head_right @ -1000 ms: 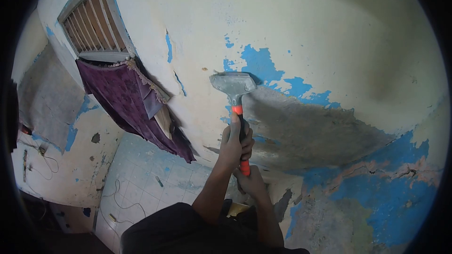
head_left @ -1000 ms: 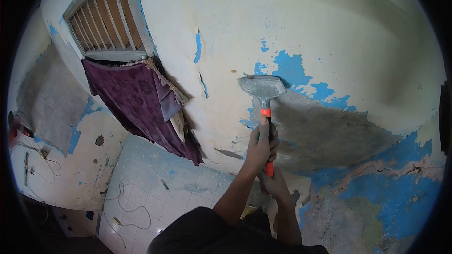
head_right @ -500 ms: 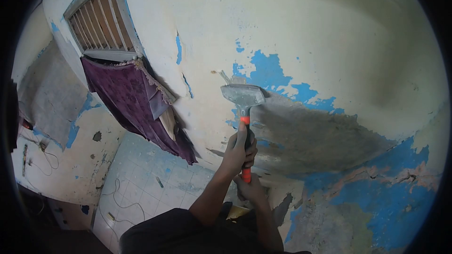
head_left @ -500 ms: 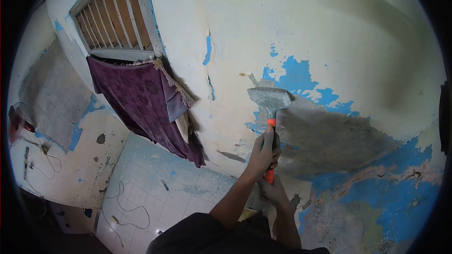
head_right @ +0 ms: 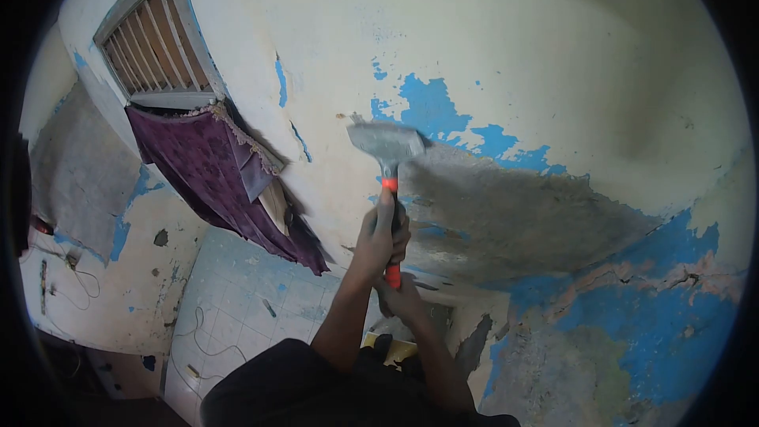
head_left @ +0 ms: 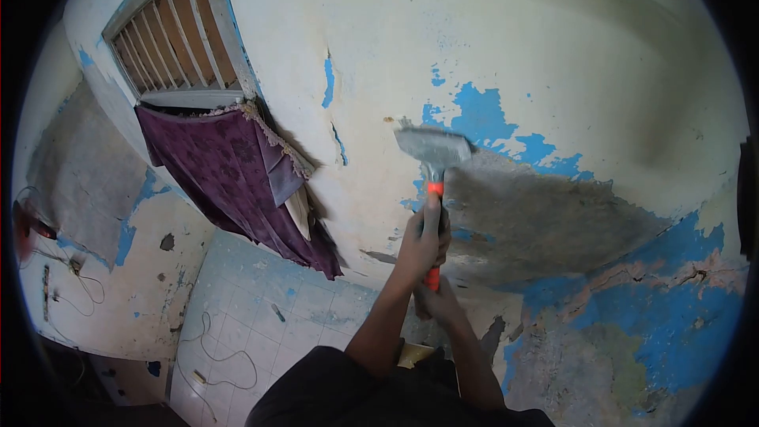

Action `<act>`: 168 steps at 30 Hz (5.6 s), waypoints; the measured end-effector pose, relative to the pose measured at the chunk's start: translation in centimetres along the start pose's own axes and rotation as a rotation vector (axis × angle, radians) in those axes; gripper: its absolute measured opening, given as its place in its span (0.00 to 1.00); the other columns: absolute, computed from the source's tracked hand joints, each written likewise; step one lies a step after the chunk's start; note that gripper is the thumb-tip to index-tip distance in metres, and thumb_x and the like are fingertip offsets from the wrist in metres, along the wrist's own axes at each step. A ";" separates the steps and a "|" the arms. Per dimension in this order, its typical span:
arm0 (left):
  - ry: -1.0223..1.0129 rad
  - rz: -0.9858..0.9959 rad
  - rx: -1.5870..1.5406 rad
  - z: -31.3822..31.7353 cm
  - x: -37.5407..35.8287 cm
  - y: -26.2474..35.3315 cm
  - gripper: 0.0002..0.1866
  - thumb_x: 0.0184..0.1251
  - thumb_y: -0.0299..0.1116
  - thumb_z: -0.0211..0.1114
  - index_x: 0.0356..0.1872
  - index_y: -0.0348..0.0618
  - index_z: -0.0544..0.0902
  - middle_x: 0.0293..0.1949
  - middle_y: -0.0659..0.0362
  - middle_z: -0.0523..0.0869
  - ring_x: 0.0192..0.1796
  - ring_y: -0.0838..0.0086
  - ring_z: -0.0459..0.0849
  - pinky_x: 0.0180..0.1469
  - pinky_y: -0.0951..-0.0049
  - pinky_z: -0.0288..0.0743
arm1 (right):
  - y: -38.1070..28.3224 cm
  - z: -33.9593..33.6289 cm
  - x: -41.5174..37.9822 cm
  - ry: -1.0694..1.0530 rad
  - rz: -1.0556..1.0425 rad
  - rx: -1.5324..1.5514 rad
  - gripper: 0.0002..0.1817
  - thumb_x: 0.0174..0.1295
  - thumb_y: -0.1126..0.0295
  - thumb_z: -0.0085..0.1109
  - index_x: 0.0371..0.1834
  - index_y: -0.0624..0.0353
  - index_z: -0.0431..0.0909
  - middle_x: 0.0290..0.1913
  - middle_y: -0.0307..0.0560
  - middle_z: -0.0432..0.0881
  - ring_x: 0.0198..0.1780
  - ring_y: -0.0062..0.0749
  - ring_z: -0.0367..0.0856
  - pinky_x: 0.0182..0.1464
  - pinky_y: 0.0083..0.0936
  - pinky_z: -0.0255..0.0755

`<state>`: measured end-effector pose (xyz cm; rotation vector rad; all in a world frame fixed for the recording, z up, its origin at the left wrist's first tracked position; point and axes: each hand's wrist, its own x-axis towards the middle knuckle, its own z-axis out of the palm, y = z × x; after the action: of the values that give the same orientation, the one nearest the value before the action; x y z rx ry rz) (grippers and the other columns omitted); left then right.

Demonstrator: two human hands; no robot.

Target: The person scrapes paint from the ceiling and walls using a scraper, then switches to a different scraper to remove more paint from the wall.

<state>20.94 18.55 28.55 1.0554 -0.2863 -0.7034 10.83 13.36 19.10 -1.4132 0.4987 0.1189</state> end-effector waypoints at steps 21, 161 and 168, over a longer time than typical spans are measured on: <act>0.053 0.049 0.145 -0.6 0.5 -1.1 0.28 0.75 0.61 0.41 0.22 0.49 0.65 0.13 0.70 0.60 0.12 0.87 0.56 0.13 0.81 0.49 | 1.7 0.7 1.4 -0.001 -0.106 0.011 0.27 0.67 0.51 0.54 0.14 0.58 0.71 0.09 0.40 0.69 0.11 0.24 0.69 0.15 0.24 0.58; 0.107 0.076 -0.883 3.6 0.5 3.5 0.26 0.72 0.66 0.39 0.27 0.55 0.63 0.16 0.72 0.53 0.14 0.85 0.48 0.13 0.82 0.42 | -11.9 -4.0 -10.7 0.352 -0.537 -0.454 0.20 0.72 0.57 0.49 0.38 0.64 0.81 0.17 0.33 0.68 0.17 0.14 0.64 0.17 0.19 0.55; 0.016 -0.238 -0.801 8.4 -2.3 0.4 0.30 0.65 0.73 0.39 0.27 0.55 0.63 0.16 0.72 0.53 0.14 0.85 0.50 0.14 0.80 0.45 | -7.7 -7.3 -15.8 0.312 -0.256 -0.232 0.21 0.73 0.59 0.47 0.57 0.66 0.72 0.18 0.33 0.68 0.17 0.12 0.63 0.17 0.15 0.54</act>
<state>14.89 14.30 33.19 0.3273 0.1429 -0.9148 -2.27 8.36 31.94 -1.7224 0.5670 -0.2617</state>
